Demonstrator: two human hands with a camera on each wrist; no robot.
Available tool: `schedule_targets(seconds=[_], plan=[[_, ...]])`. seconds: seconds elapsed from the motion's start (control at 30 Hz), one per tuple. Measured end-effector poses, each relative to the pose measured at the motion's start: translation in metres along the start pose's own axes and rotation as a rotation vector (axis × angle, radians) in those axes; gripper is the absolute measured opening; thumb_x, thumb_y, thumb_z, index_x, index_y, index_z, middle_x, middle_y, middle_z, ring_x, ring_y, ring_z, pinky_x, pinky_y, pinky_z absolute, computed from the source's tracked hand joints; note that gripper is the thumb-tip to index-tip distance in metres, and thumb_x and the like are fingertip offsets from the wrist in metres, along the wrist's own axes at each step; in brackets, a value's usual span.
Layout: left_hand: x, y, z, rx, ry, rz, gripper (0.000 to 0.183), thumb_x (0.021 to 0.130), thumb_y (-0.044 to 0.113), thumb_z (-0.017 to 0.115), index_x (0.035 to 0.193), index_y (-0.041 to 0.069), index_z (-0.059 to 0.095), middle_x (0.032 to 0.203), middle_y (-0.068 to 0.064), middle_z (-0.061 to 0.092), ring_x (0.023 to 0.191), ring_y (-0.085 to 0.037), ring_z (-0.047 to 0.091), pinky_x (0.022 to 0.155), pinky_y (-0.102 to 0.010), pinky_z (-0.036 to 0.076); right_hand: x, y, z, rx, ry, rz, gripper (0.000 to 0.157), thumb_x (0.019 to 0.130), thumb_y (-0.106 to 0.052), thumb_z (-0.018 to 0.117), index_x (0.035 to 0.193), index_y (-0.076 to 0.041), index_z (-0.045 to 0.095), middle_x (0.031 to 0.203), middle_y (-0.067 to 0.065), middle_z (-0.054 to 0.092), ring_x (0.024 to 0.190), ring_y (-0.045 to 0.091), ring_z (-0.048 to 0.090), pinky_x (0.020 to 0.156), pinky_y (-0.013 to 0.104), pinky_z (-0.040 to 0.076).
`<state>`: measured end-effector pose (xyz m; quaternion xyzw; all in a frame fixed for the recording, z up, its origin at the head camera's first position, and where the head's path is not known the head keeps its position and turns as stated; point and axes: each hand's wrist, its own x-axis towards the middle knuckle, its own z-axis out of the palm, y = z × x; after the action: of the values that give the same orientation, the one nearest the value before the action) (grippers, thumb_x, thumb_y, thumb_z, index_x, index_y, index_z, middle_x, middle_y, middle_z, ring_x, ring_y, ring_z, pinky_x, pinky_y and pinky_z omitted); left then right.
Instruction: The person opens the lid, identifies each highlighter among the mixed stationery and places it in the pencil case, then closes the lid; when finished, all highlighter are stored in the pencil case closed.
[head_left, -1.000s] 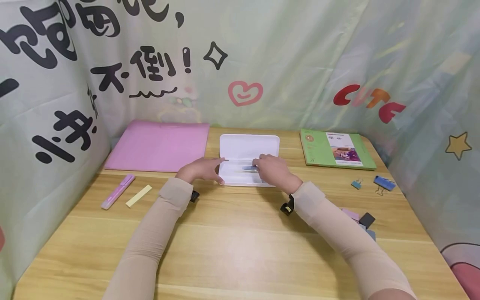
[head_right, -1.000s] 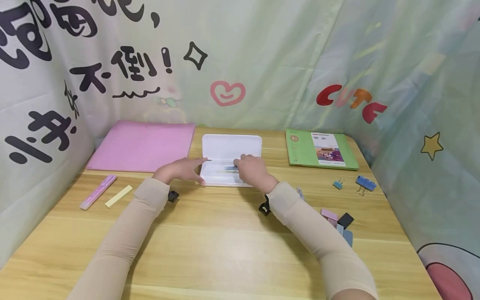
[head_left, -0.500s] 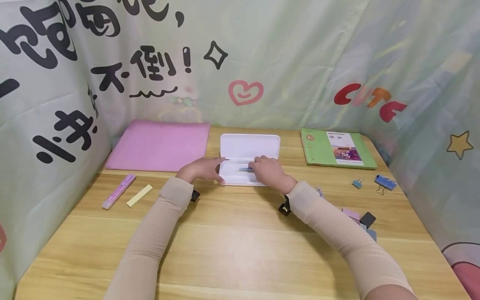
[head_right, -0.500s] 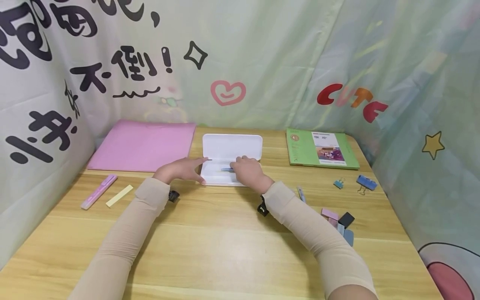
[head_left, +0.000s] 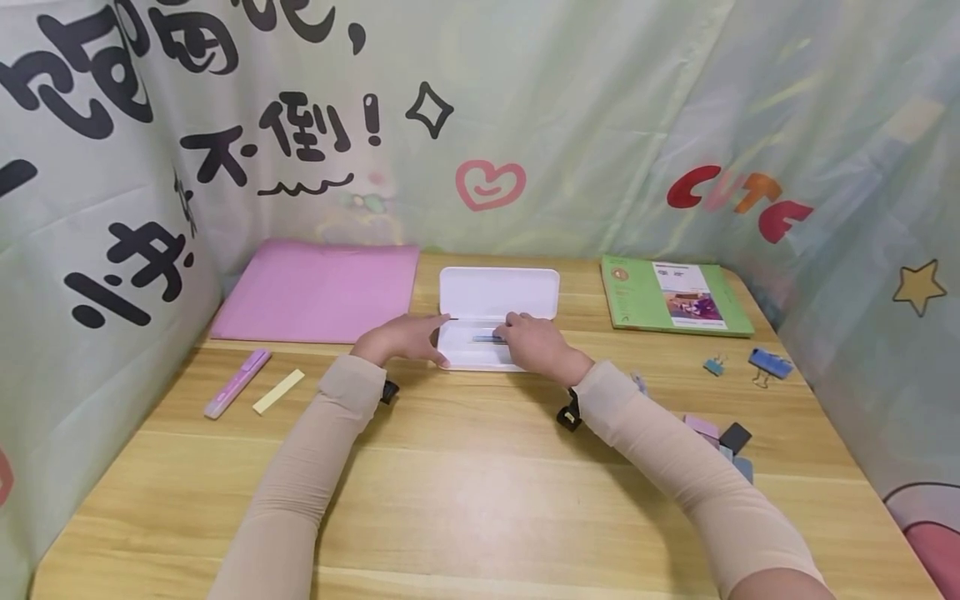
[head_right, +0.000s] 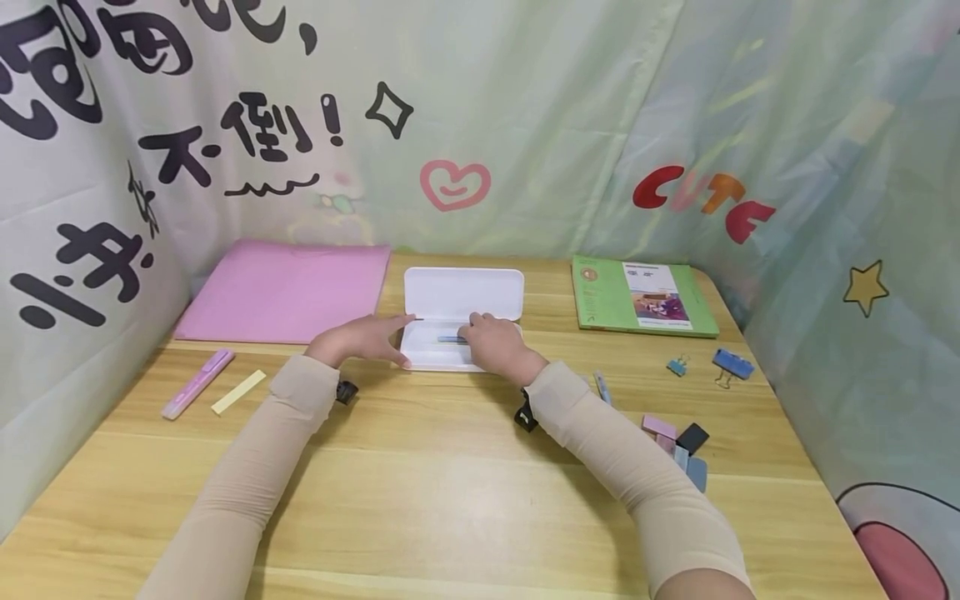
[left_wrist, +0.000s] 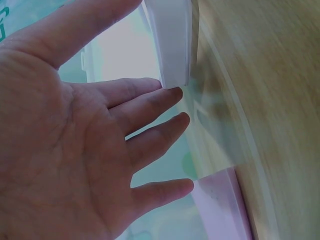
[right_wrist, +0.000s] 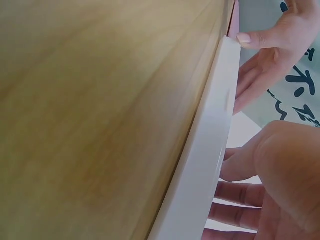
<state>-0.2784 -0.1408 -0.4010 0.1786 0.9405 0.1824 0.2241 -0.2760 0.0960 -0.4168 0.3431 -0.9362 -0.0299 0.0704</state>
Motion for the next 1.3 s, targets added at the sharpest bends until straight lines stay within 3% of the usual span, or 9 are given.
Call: schedule_targets(seconds=[0.5,0.7,0.77,0.87,1.03,1.3], plan=[[0.0,0.0,0.001,-0.004,-0.008,0.0,0.093,0.065,0.054,0.066,0.139,0.031,0.015,0.14,-0.001,0.022,0.125,-0.028,0.022,0.097,-0.049,0.02,-0.017,0.01,-0.011,0.091,0.018,0.001,0.031,0.082,-0.007,0.048,0.111,-0.008,0.058,0.101,0.009,0.056,0.087,0.024,0.053,0.069,0.035,0.047],[-0.001,0.001,0.0,-0.009,-0.017,-0.005,0.093,0.065,0.055,0.066,0.139,0.032,0.014,0.141,-0.001,0.022,0.124,-0.029,0.023,0.095,-0.051,0.021,-0.044,0.021,-0.026,0.106,0.028,0.127,0.019,0.08,-0.015,0.058,0.097,-0.006,0.061,0.087,0.007,0.056,0.075,0.022,0.053,0.06,0.035,0.045],[-0.002,0.001,-0.001,-0.018,-0.02,-0.009,0.093,0.065,0.054,0.066,0.139,0.033,0.014,0.141,-0.001,0.022,0.124,-0.029,0.022,0.095,-0.051,0.021,-0.054,0.024,-0.03,0.094,0.013,0.186,0.012,0.079,-0.017,0.059,0.085,-0.006,0.059,0.078,0.006,0.053,0.069,0.02,0.05,0.053,0.034,0.042],[-0.003,0.001,-0.001,-0.028,-0.024,-0.01,0.092,0.066,0.052,0.067,0.139,0.032,0.014,0.141,-0.001,0.021,0.124,-0.03,0.022,0.095,-0.051,0.02,-0.071,0.028,-0.033,0.06,-0.051,0.262,0.015,0.079,-0.021,0.059,0.075,-0.007,0.054,0.071,0.005,0.047,0.065,0.021,0.046,0.049,0.034,0.038],[-0.004,0.001,-0.002,-0.031,-0.024,0.0,0.091,0.067,0.051,0.067,0.139,0.031,0.014,0.141,-0.001,0.021,0.123,-0.03,0.024,0.095,-0.051,0.021,-0.097,0.027,-0.036,0.019,-0.165,0.348,0.022,0.081,-0.026,0.055,0.08,-0.004,0.054,0.07,0.008,0.046,0.063,0.023,0.045,0.046,0.037,0.038],[-0.004,0.002,-0.003,-0.022,-0.025,0.006,0.091,0.067,0.051,0.066,0.139,0.03,0.015,0.141,-0.002,0.021,0.124,-0.029,0.022,0.096,-0.05,0.02,-0.122,0.029,-0.037,0.004,-0.217,0.418,0.022,0.084,-0.027,0.052,0.083,-0.005,0.055,0.07,0.007,0.05,0.063,0.024,0.048,0.048,0.043,0.041]])
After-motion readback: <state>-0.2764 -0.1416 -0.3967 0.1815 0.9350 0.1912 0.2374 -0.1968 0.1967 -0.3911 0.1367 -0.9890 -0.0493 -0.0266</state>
